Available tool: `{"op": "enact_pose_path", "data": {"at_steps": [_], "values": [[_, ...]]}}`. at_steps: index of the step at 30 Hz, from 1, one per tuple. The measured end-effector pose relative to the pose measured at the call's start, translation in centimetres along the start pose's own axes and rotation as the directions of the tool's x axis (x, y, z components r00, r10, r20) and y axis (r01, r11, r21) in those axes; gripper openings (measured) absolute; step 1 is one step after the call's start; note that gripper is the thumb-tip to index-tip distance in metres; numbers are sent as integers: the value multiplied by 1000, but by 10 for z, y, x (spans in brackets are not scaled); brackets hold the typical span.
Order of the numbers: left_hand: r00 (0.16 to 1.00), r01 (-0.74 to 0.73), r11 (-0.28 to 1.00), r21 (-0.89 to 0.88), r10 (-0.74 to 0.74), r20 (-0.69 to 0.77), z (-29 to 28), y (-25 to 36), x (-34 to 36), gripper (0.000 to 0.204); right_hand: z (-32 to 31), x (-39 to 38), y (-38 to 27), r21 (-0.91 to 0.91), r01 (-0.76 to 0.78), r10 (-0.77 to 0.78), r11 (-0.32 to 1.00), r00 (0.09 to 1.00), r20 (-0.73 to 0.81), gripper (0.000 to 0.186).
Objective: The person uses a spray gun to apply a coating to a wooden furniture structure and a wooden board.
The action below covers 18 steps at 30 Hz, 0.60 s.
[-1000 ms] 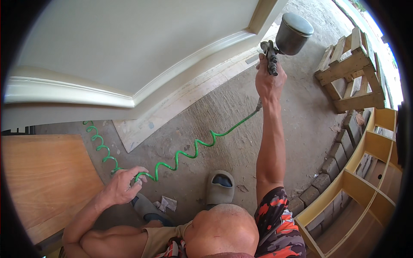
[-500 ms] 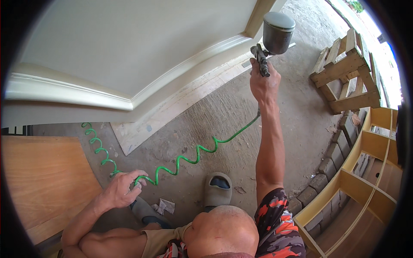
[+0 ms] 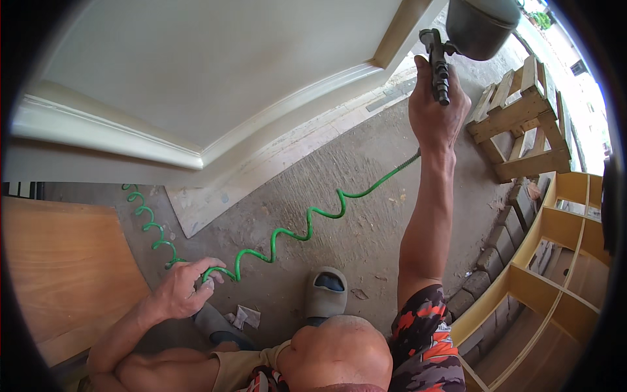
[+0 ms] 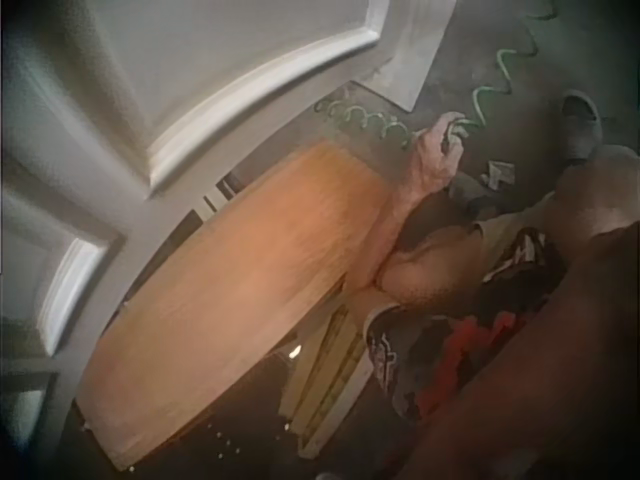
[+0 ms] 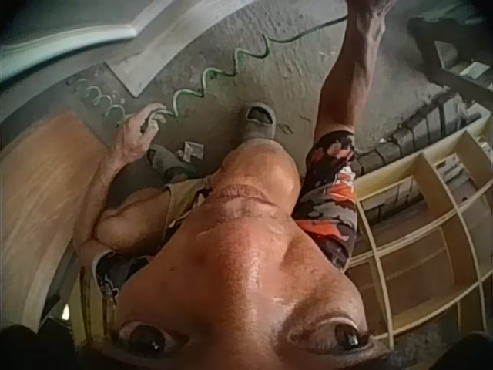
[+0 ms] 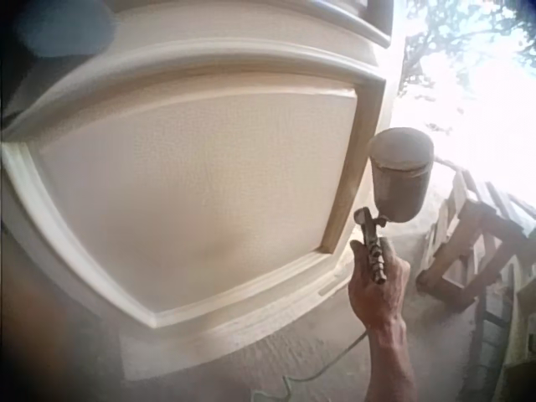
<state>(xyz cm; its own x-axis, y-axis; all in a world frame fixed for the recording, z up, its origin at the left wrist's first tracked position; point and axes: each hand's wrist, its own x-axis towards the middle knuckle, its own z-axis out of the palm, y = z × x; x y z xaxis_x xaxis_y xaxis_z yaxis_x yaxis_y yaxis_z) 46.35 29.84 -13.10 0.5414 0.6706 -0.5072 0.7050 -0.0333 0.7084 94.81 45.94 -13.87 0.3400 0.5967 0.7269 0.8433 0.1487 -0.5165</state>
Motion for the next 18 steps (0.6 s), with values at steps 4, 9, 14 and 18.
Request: {"op": "enact_pose_path", "data": {"at_steps": [4, 9, 14, 18], "values": [[1000, 11, 1000, -10, -11, -23, 0, 0, -1, 43, 4, 1, -2, 52, 83, -78, 995, 992, -98, 31], [999, -13, 1000, 3, 13, -31, 0, -2, -2, 43, 10, -11, 7, 31, -33, 34, 999, 999, -32, 31], [1000, -2, 1000, 14, 3, -14, 0, -1, -2, 44, 25, -37, 22, 54, -126, 126, 991, 992, 7, 30], [999, 26, 998, 49, -28, 33, -1, -4, -1, 40, 31, -70, 33, 92, -234, 227, 968, 971, 79, 33]]}}
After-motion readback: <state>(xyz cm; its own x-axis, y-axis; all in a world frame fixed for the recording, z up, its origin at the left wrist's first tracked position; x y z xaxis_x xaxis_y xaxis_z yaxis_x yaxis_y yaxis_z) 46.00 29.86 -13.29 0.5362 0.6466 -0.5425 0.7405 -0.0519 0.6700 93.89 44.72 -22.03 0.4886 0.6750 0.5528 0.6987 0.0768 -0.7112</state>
